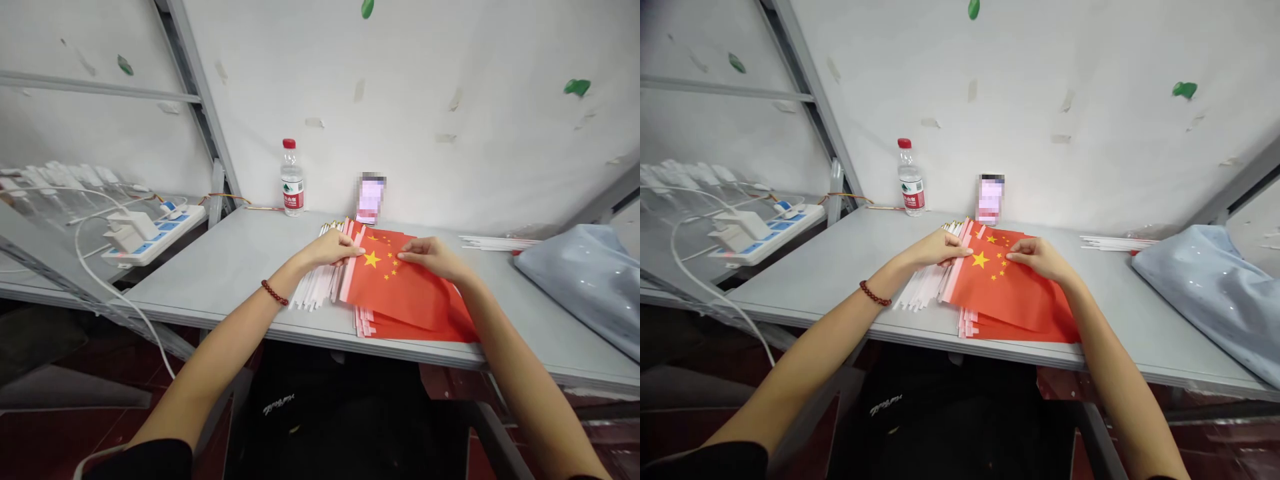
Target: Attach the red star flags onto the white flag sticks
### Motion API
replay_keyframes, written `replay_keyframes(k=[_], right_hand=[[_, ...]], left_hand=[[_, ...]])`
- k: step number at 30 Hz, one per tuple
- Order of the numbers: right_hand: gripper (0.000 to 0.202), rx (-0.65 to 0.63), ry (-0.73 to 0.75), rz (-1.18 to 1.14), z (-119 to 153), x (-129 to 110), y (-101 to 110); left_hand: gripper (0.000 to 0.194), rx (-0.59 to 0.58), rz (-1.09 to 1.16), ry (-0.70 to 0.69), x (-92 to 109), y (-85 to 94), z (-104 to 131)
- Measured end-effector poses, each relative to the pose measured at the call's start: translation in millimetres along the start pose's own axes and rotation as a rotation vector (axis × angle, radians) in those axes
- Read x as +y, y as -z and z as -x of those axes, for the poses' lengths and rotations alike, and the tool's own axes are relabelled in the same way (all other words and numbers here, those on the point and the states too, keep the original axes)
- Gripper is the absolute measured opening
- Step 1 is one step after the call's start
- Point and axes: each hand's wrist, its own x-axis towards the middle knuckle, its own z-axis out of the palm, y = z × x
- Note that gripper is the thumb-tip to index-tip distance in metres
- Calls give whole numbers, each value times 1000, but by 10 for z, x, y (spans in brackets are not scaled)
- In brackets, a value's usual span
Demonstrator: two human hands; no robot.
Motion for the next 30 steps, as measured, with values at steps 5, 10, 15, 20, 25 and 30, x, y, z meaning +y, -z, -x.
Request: replay_keyframes(k=[5, 10, 15, 20, 25, 30], right_hand=[[22, -117, -21, 258, -53, 182, 204], [9, -181, -5, 317, -128, 306, 171], [11, -219, 19, 334, -136, 305, 119], [14, -161, 20, 330, -127, 233, 59], [24, 106, 80, 388, -157, 208, 10], [34, 401, 162, 326, -196, 272, 49]], left_hand=[[36, 152, -432, -128, -45, -59, -33], [42, 146, -562, -156, -121, -104, -91], [50, 124, -590, -75, -170, -176, -108], [46, 166, -606, -37, -167, -251, -94], [45, 241, -614, -20, -151, -268, -103], [28, 400, -497, -158, -93, -263, -88]])
